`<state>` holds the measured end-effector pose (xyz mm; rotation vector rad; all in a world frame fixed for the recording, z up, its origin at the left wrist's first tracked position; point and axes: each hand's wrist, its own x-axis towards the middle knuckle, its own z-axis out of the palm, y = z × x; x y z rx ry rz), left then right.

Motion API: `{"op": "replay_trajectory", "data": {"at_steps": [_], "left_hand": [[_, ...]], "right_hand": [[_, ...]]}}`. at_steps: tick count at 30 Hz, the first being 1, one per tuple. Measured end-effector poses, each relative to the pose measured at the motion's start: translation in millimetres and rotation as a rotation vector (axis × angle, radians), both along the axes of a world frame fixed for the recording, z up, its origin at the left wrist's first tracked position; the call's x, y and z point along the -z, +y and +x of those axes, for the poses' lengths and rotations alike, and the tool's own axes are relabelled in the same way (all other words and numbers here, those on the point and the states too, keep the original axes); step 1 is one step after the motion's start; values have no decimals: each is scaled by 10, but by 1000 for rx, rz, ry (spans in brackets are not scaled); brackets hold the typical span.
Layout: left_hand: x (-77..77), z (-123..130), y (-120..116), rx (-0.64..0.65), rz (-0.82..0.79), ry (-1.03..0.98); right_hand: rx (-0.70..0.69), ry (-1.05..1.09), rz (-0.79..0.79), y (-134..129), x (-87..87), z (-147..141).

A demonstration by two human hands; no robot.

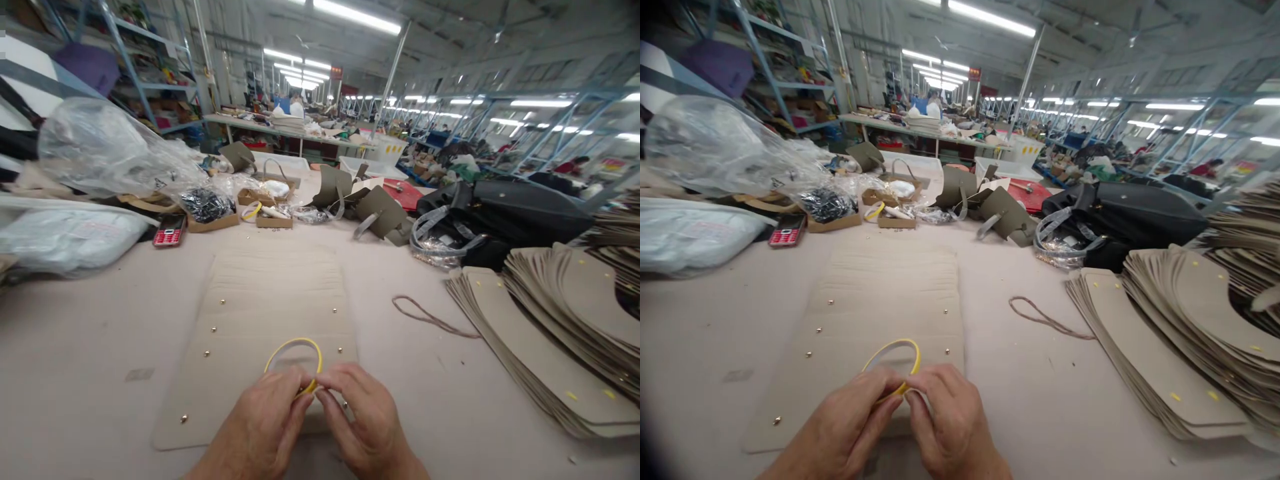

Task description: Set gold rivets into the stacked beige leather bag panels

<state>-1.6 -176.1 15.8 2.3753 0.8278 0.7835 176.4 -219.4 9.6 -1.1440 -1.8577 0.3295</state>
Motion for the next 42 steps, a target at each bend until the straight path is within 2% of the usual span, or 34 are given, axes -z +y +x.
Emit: {"op": "replay_trajectory", "data": {"at_steps": [6, 11, 16, 20, 22, 23, 27, 29, 32, 37, 41, 42], "left_hand": [[150, -16, -46, -40, 121, 44], [246, 3, -106, -50, 225, 31], [265, 30, -152, -70, 367, 16], [245, 49, -163, -37, 374, 94], [223, 76, -168, -32, 365, 128], [208, 95, -171, -34, 361, 148], [139, 204, -189, -49, 406, 155], [128, 258, -204, -47, 427, 117], [172, 306, -236, -46, 422, 77], [311, 327, -280, -54, 371, 44], [294, 327, -304, -32, 338, -58], [267, 323, -310, -18, 335, -76]], "right_hand": [[0, -82, 34, 14, 132, -57], [65, -118, 121, -9, 193, -88], [142, -145, 210, -61, 240, -105], [198, -146, 243, -99, 237, -98], [220, -114, 153, -131, 244, -78], [235, -67, 47, -150, 251, -65], [292, 398, -616, -221, 262, -7], [280, 634, -819, -242, 229, 15], [274, 758, -900, -265, 154, 28], [399, 704, -861, -315, 122, 2], [299, 876, -954, -311, 194, 8], [312, 874, -942, -302, 216, 24]]}}
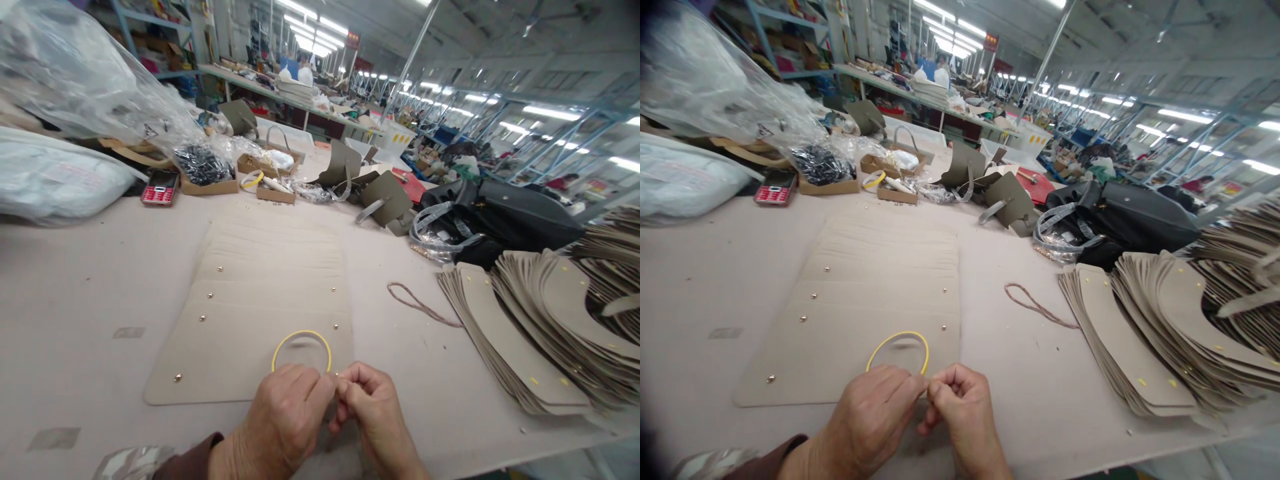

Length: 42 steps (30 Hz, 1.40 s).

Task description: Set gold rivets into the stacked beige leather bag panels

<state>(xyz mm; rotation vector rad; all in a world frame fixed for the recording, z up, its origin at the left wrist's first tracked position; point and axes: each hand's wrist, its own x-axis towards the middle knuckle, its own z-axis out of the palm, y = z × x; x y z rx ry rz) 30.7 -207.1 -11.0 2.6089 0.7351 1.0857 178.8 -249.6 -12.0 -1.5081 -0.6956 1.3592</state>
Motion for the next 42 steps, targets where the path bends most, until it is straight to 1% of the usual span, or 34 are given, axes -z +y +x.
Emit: {"op": "replay_trajectory", "data": {"at_steps": [3, 5, 7, 9, 12, 14, 22, 27, 30, 32, 36, 37, 38, 40, 42], "left_hand": [[-76, -27, -1, 29, 6, -26], [-78, -51, 21, 3, 16, 5], [-23, -72, 54, -55, 4, 116], [69, -80, 78, -103, -19, 258], [191, -70, 82, -109, -46, 408], [227, -60, 74, -93, -57, 455], [214, -57, 78, -90, -105, 487], [220, -70, 65, -70, -173, 512], [218, -76, 65, -72, -184, 526], [214, -79, 69, -72, -186, 528], [202, -85, 78, -58, -201, 516], [200, -86, 78, -59, -207, 509], [200, -87, 77, -60, -212, 504], [205, -90, 73, -62, -217, 497], [220, -92, 67, -64, -217, 487]], "right_hand": [[51, -175, 3, 25, 44, 89], [14, -220, -49, 24, 40, 172], [-55, -196, -113, 11, 17, 248], [-98, -199, -147, -1, -3, 296], [-117, -254, -156, 1, -11, 300], [-130, -311, -164, 15, -7, 275], [-204, -506, -169, 53, 5, 193], [-306, -733, -96, 102, -18, 183], [-367, -820, -58, 126, -38, 209], [-353, -803, -72, 112, -35, 242], [-231, -590, -150, -4, 8, 299], [-228, -598, -133, -40, 18, 300], [-242, -651, -88, -74, 26, 293], [-278, -831, 63, -120, 38, 258], [-282, -984, 209, -131, 49, 209]]}}
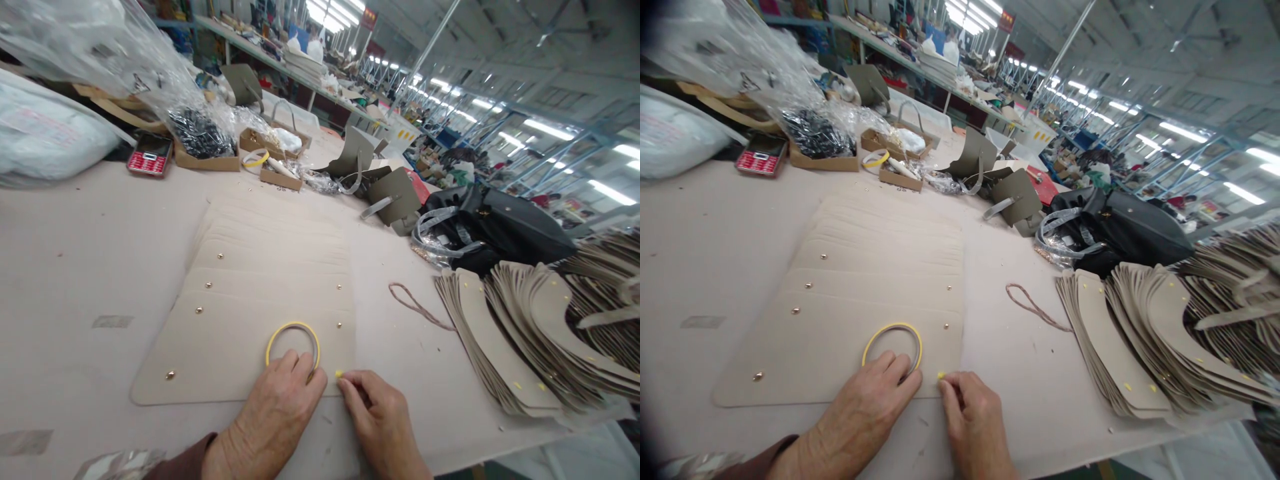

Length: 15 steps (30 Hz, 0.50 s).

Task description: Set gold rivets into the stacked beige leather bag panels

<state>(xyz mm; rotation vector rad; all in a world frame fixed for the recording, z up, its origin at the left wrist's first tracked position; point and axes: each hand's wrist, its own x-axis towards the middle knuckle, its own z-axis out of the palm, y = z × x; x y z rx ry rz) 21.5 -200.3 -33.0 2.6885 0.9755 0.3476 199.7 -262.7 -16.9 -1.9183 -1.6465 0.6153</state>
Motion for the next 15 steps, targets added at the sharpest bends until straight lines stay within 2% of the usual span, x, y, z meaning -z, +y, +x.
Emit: {"op": "replay_trajectory", "data": {"at_steps": [3, 8, 12, 15], "left_hand": [[29, -2, -2, 4, 0, -16], [7, -19, 19, -14, 4, -79], [-88, -85, 56, 1, 65, -344], [-158, -149, 88, 48, 57, -546]], "right_hand": [[-10, -89, 70, 42, 16, -62], [35, -87, -73, 180, 12, -93], [38, -59, -194, 241, -65, -60], [-73, 10, -318, 211, -167, -12]]}}
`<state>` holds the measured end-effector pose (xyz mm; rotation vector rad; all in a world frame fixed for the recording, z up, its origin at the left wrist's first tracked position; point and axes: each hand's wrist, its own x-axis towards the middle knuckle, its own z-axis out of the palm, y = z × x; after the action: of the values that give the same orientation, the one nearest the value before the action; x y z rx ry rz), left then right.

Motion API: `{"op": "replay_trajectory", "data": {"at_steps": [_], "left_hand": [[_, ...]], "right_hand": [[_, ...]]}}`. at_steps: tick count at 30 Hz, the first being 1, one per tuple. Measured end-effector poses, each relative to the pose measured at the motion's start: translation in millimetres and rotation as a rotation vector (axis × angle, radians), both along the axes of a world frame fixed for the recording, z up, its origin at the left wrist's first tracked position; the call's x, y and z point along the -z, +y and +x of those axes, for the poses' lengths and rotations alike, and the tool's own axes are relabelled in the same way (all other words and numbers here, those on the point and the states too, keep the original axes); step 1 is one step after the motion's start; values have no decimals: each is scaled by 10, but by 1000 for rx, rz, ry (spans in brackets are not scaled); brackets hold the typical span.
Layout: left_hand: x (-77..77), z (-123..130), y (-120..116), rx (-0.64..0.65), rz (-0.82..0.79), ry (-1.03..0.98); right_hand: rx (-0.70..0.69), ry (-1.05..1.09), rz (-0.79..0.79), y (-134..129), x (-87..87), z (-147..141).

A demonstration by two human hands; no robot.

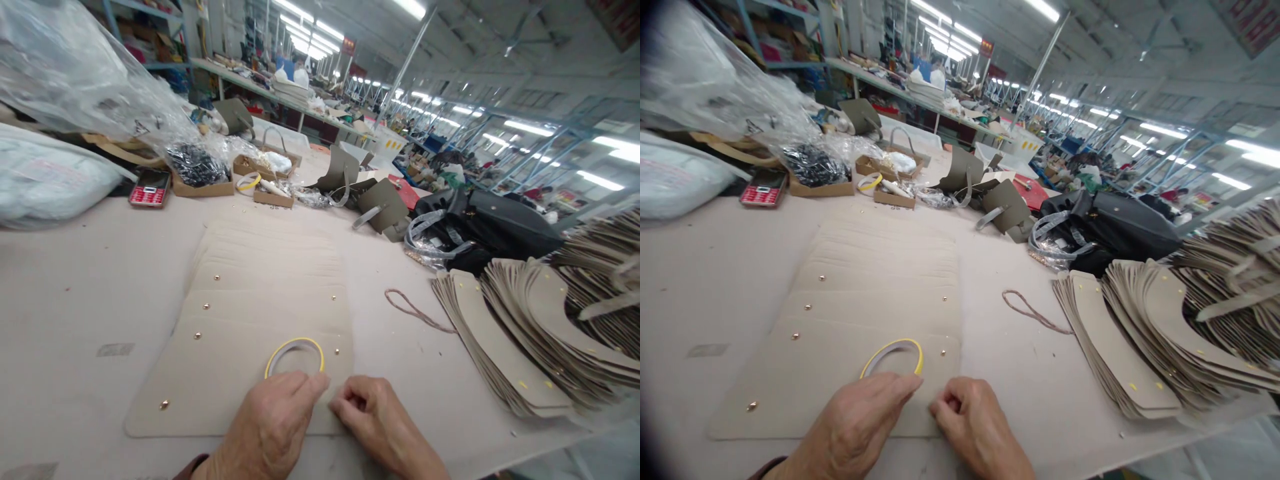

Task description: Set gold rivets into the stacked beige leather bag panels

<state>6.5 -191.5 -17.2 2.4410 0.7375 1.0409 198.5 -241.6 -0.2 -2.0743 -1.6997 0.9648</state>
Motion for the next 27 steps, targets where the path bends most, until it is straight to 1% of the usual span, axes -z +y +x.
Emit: {"op": "replay_trajectory", "data": {"at_steps": [1, 2, 3, 5, 6, 8, 11, 14, 16, 20, 22, 23, 24, 27], "left_hand": [[-17, -16, 8, 11, -9, -30], [-31, -28, 14, 15, -19, -42], [-41, -35, 17, 7, -28, -42], [-50, -37, 16, -17, -32, -24], [-51, -34, 12, -32, -21, -21], [-43, -26, 0, -51, 11, -10], [-14, -17, -22, -53, 63, 1], [20, -13, -42, -59, 98, 7], [26, -11, -48, -38, 62, 19], [-26, -3, -31, 35, -93, 59], [-66, 12, -12, 25, -91, 74], [-85, 26, -3, 16, -71, 81], [-101, 44, 4, 9, -39, 84], [-117, 118, -3, 8, 65, 75]], "right_hand": [[-33, 27, 9, -17, -35, 13], [-52, 51, 60, -31, -67, 21], [-62, 77, 150, -40, -96, 23], [-78, 146, 377, -36, -136, 9], [-102, 179, 477, -25, -147, -7], [-190, 207, 615, 8, -149, -52], [-297, 147, 693, 46, -109, -127], [-308, 92, 747, 49, -38, -182], [-293, 54, 820, 40, 11, -200], [-254, -11, 942, 24, 67, -218], [-212, 10, 936, 22, 68, -235], [-158, 50, 884, 23, 67, -244], [-77, 120, 788, 27, 68, -251], [243, 463, 348, 61, 94, -228]]}}
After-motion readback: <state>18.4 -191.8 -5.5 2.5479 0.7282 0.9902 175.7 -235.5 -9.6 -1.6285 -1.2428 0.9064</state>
